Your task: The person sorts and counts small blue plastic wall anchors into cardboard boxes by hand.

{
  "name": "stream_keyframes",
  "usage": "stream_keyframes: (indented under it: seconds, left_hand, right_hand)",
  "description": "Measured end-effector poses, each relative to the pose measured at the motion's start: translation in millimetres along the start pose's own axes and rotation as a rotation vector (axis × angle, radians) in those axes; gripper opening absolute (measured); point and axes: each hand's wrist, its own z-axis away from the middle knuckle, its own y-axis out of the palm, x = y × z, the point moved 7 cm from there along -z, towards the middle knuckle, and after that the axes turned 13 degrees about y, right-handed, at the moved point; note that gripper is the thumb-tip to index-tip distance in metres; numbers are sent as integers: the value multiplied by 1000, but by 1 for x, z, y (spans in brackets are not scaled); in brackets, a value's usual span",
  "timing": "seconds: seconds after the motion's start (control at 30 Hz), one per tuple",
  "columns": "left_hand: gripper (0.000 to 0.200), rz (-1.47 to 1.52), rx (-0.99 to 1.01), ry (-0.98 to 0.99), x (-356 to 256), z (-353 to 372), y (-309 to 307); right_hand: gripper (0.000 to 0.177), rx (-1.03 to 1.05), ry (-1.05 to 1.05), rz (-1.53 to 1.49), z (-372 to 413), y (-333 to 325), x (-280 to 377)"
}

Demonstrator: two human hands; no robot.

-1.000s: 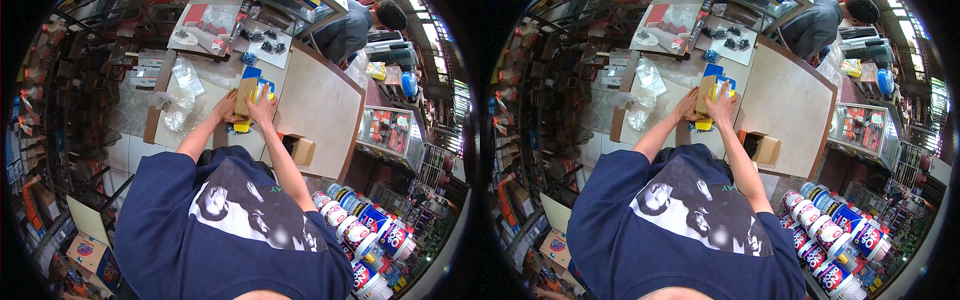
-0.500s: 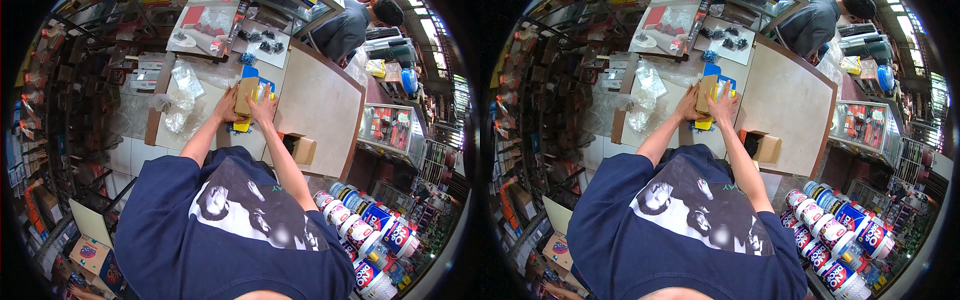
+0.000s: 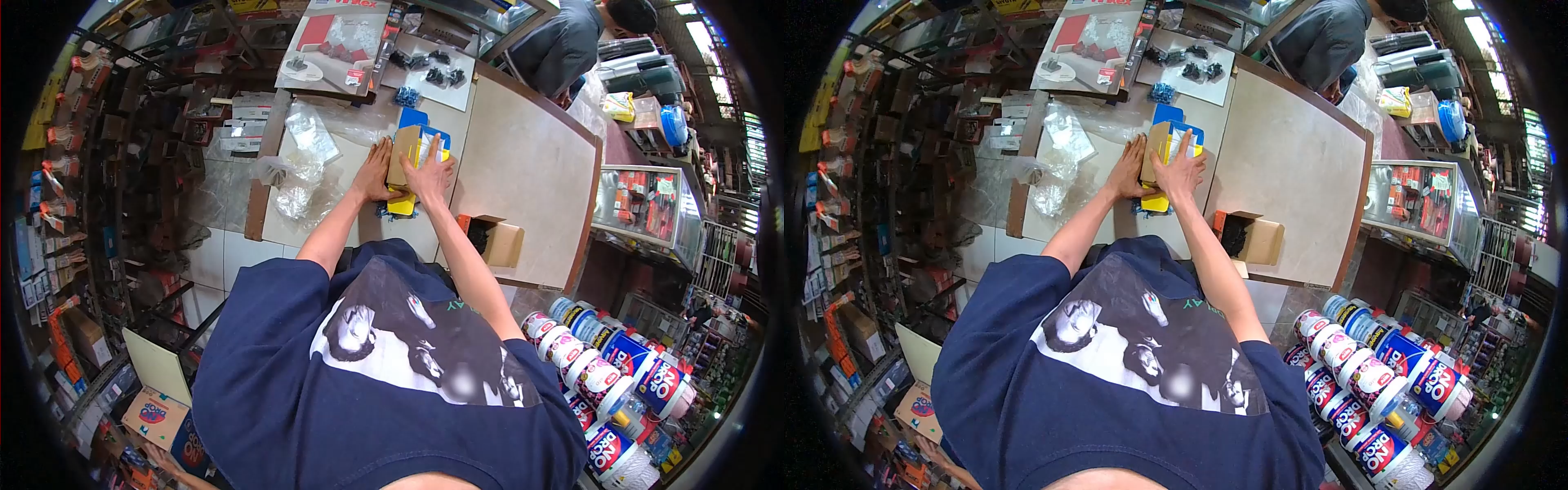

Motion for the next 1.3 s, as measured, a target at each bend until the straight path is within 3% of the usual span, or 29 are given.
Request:
stream_keyframes:
  seconds: [0.4, 0.6, 0.8, 0.9, 0.93, 1.03, 1.17, 1.3]
  left_hand:
    - [129, 25, 72, -96, 5, -1, -2]
    - [134, -28, 294, -189, 17, -2, 11]
    - [140, 40, 357, -230, 12, -6, 0]
    - [136, 170, 322, -225, 16, -6, -1]
    - [138, 164, 326, -223, 17, -6, -1]
    - [136, 100, 429, -277, 22, -3, 5]
    - [134, 29, 433, -260, 29, 3, 14]
    - [125, 68, 447, -365, 16, 12, 2]
  right_hand:
    - [99, -41, 32, 192, 12, 1, 22]
    - [103, -59, 20, 143, 10, 5, 20]
    - [114, 56, -104, -35, 9, -11, 8]
    - [119, -123, -198, -44, 5, -9, -6]
    - [124, -19, -126, -74, 2, -3, -12]
    - [129, -2, -122, -187, -2, -5, -13]
    - [132, 103, -90, -169, -6, -4, -10]
    - [130, 115, -83, -128, -1, -9, -4]
